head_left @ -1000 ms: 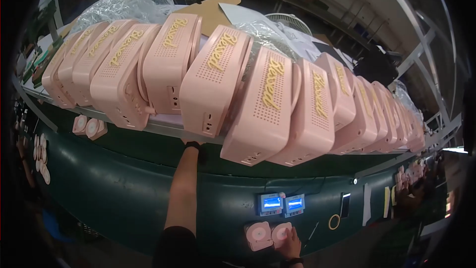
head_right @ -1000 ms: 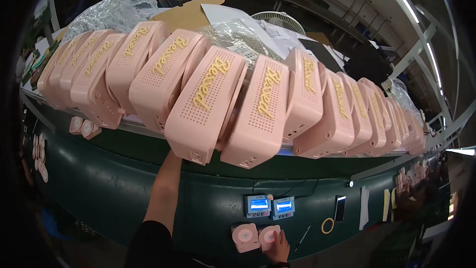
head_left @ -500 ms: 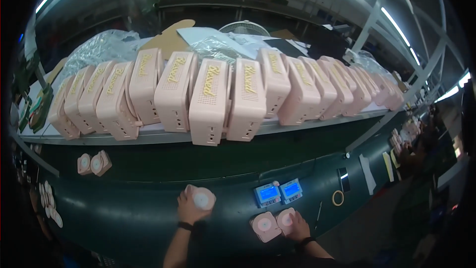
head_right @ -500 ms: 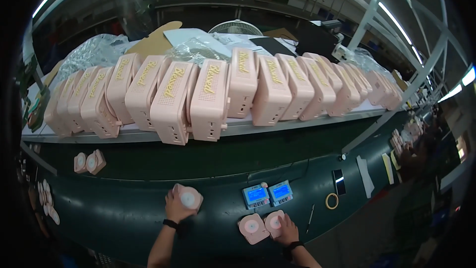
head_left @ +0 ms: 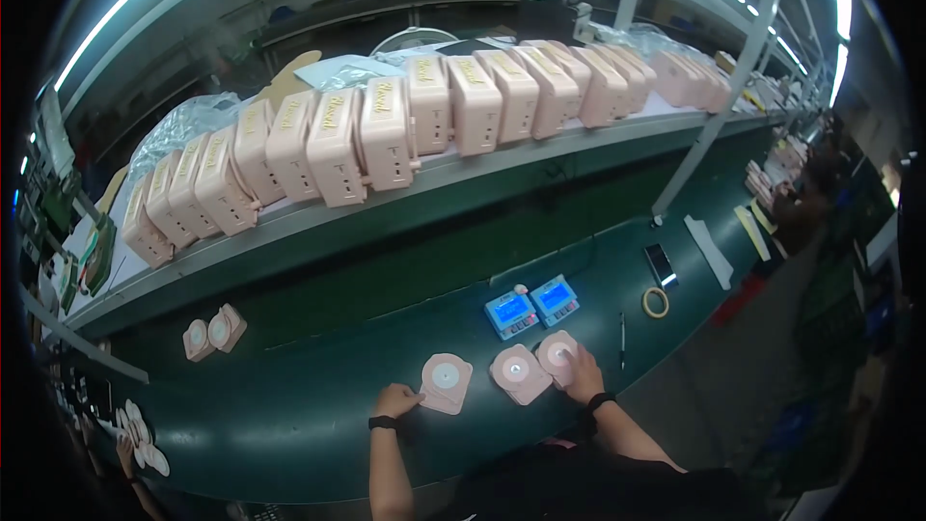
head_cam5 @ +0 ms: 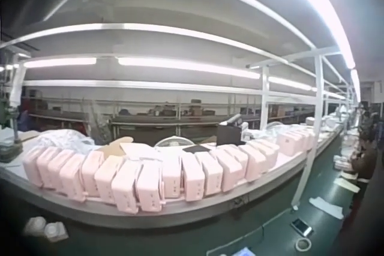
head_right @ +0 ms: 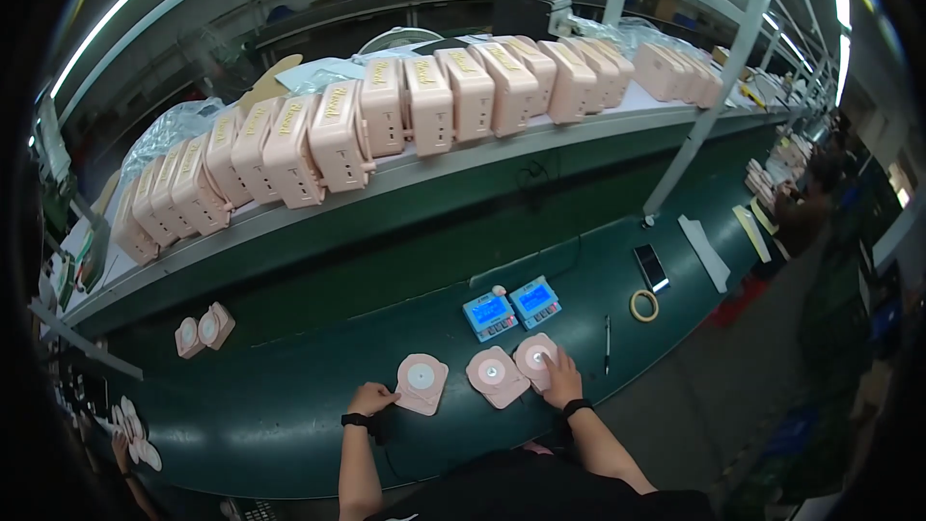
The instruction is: The person picks up pink record players from a shelf, places them on the workbench, and tests them by pressing buttons and moving the tonearms. After inspecting each device, they return the record players to the shelf.
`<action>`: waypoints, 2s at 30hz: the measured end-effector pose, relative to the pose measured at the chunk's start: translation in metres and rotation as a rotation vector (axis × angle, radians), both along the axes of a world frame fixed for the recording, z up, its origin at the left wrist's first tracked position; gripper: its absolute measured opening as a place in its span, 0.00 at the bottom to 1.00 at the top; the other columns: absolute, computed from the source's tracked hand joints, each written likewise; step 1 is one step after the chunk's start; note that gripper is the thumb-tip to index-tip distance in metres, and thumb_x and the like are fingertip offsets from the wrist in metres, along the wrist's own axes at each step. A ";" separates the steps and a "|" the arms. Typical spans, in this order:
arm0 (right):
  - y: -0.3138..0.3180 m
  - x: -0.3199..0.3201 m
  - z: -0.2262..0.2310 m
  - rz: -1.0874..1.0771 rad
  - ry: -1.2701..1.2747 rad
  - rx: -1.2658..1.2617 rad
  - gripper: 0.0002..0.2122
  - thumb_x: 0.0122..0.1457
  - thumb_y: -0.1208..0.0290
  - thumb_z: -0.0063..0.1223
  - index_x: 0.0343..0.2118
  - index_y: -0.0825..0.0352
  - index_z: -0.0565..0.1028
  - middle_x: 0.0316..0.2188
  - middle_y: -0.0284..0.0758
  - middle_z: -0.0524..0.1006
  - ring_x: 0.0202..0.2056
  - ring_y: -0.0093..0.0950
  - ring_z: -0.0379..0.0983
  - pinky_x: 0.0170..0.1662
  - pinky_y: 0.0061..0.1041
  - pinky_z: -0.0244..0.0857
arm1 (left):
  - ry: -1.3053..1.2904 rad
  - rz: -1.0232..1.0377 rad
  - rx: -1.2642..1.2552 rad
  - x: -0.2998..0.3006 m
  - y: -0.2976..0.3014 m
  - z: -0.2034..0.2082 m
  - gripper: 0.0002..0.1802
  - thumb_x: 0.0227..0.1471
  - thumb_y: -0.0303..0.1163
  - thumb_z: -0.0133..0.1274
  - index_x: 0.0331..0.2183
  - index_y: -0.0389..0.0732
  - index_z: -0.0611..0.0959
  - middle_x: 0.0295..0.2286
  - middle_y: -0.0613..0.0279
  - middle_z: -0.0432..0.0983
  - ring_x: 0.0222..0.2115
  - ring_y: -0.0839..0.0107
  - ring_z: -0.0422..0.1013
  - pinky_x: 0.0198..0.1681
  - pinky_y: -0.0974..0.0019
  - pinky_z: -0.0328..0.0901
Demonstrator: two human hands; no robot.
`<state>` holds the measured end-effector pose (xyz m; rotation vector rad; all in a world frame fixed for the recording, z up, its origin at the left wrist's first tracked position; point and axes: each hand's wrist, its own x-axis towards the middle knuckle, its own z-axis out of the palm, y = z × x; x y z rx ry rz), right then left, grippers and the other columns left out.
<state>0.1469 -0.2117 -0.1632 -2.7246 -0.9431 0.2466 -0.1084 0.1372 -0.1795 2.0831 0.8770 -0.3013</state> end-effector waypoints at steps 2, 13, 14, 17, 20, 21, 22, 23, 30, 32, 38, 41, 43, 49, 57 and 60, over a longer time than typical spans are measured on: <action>-0.001 -0.004 0.005 -0.006 0.021 0.023 0.38 0.34 0.67 0.65 0.53 0.59 0.62 0.56 0.47 0.55 0.55 0.46 0.55 0.54 0.39 0.57 | 0.002 -0.030 -0.083 -0.002 -0.023 -0.016 0.23 0.39 0.51 0.57 0.24 0.36 0.83 0.21 0.54 0.77 0.25 0.59 0.74 0.31 0.60 0.67; -0.009 -0.018 0.002 -0.045 0.011 0.121 0.36 0.33 0.70 0.64 0.52 0.63 0.63 0.53 0.47 0.60 0.54 0.44 0.57 0.53 0.38 0.58 | -0.074 0.021 -0.260 0.023 -0.117 -0.039 0.22 0.41 0.49 0.55 0.25 0.37 0.82 0.22 0.53 0.77 0.25 0.61 0.74 0.30 0.61 0.66; -0.014 -0.018 0.004 -0.076 0.009 0.129 0.36 0.32 0.70 0.64 0.51 0.63 0.63 0.53 0.46 0.60 0.54 0.44 0.57 0.53 0.38 0.58 | -0.081 0.008 -0.266 0.028 -0.120 -0.035 0.22 0.42 0.49 0.54 0.26 0.37 0.82 0.23 0.53 0.77 0.26 0.61 0.74 0.30 0.61 0.65; -0.014 -0.012 0.003 -0.090 0.006 0.131 0.36 0.32 0.70 0.64 0.51 0.63 0.63 0.53 0.46 0.61 0.54 0.43 0.58 0.52 0.38 0.58 | -0.068 0.003 -0.270 0.029 -0.122 -0.026 0.22 0.42 0.48 0.54 0.28 0.36 0.82 0.24 0.52 0.77 0.27 0.61 0.74 0.31 0.61 0.65; -0.015 -0.007 0.004 -0.112 0.001 0.126 0.36 0.32 0.70 0.64 0.51 0.63 0.63 0.53 0.46 0.62 0.54 0.43 0.58 0.53 0.38 0.58 | -0.021 -0.041 -0.261 0.033 -0.120 -0.021 0.23 0.43 0.48 0.53 0.30 0.36 0.81 0.26 0.51 0.77 0.28 0.61 0.74 0.33 0.62 0.65; -0.016 -0.003 0.005 -0.131 -0.001 0.130 0.36 0.32 0.70 0.64 0.51 0.63 0.63 0.53 0.46 0.62 0.54 0.43 0.58 0.53 0.38 0.58 | -0.021 -0.043 -0.258 0.036 -0.120 -0.023 0.24 0.43 0.48 0.53 0.31 0.35 0.81 0.26 0.51 0.77 0.28 0.60 0.74 0.33 0.61 0.65; -0.018 0.002 0.005 -0.154 -0.005 0.134 0.36 0.32 0.70 0.64 0.51 0.63 0.63 0.52 0.45 0.62 0.54 0.43 0.58 0.53 0.38 0.58 | -0.021 -0.049 -0.256 0.039 -0.121 -0.026 0.24 0.43 0.49 0.53 0.31 0.34 0.80 0.27 0.50 0.77 0.29 0.60 0.74 0.33 0.61 0.65; -0.021 0.004 0.005 -0.181 -0.009 0.139 0.36 0.32 0.69 0.64 0.51 0.63 0.63 0.52 0.45 0.62 0.54 0.42 0.58 0.53 0.38 0.58 | -0.021 -0.060 -0.253 0.042 -0.120 -0.028 0.25 0.43 0.49 0.53 0.31 0.34 0.80 0.27 0.50 0.77 0.29 0.59 0.74 0.34 0.60 0.65; -0.025 0.025 -0.004 -0.239 -0.026 0.185 0.35 0.32 0.70 0.64 0.50 0.64 0.64 0.52 0.44 0.64 0.54 0.41 0.59 0.53 0.38 0.58 | -0.050 -0.162 -0.209 0.066 -0.125 -0.048 0.25 0.42 0.49 0.53 0.30 0.33 0.79 0.28 0.45 0.77 0.31 0.54 0.74 0.35 0.57 0.65; -0.029 0.027 -0.009 -0.209 -0.024 0.182 0.35 0.32 0.70 0.64 0.49 0.65 0.64 0.51 0.44 0.65 0.53 0.41 0.60 0.53 0.37 0.58 | -0.013 -0.116 -0.211 0.070 -0.140 -0.044 0.25 0.42 0.49 0.53 0.29 0.33 0.80 0.28 0.44 0.76 0.31 0.53 0.74 0.36 0.56 0.65; -0.057 0.056 -0.013 -0.126 0.054 0.326 0.34 0.32 0.71 0.63 0.49 0.68 0.65 0.51 0.48 0.64 0.54 0.44 0.58 0.56 0.36 0.55 | -0.014 -0.121 -0.144 0.100 -0.163 -0.024 0.22 0.43 0.49 0.52 0.25 0.36 0.81 0.27 0.43 0.76 0.32 0.51 0.73 0.36 0.55 0.66; -0.071 0.065 -0.015 -0.135 -0.014 0.304 0.36 0.31 0.72 0.63 0.50 0.69 0.64 0.52 0.49 0.63 0.54 0.45 0.57 0.57 0.35 0.53 | 0.029 -0.157 -0.207 0.109 -0.166 -0.022 0.22 0.44 0.48 0.50 0.29 0.38 0.82 0.29 0.45 0.76 0.33 0.51 0.73 0.36 0.55 0.66; -0.073 0.077 -0.041 -0.057 -0.131 0.313 0.37 0.31 0.72 0.64 0.51 0.70 0.63 0.52 0.49 0.62 0.55 0.45 0.57 0.58 0.34 0.51 | -0.138 -0.115 -0.206 0.102 -0.169 -0.050 0.22 0.44 0.48 0.51 0.31 0.39 0.81 0.31 0.46 0.76 0.34 0.52 0.73 0.36 0.55 0.65; -0.058 0.085 -0.017 -0.080 0.051 0.402 0.33 0.36 0.73 0.62 0.50 0.71 0.63 0.52 0.50 0.62 0.55 0.45 0.57 0.58 0.35 0.51 | 0.117 -0.039 -0.129 0.100 -0.163 -0.013 0.22 0.44 0.50 0.51 0.25 0.39 0.80 0.28 0.52 0.77 0.32 0.54 0.72 0.35 0.55 0.65; -0.091 0.105 -0.072 -0.402 0.441 0.855 0.24 0.52 0.76 0.50 0.53 0.73 0.61 0.52 0.43 0.65 0.52 0.32 0.61 0.56 0.27 0.54 | 0.063 0.013 -0.042 0.102 -0.185 -0.019 0.24 0.44 0.54 0.51 0.25 0.41 0.80 0.25 0.51 0.76 0.29 0.54 0.73 0.33 0.57 0.65; -0.085 0.105 -0.081 -0.508 0.505 0.840 0.20 0.55 0.78 0.46 0.52 0.73 0.64 0.47 0.39 0.70 0.48 0.26 0.65 0.52 0.23 0.58 | 0.013 0.059 -0.079 0.091 -0.180 -0.023 0.24 0.46 0.54 0.49 0.26 0.40 0.80 0.24 0.52 0.76 0.27 0.57 0.73 0.31 0.60 0.65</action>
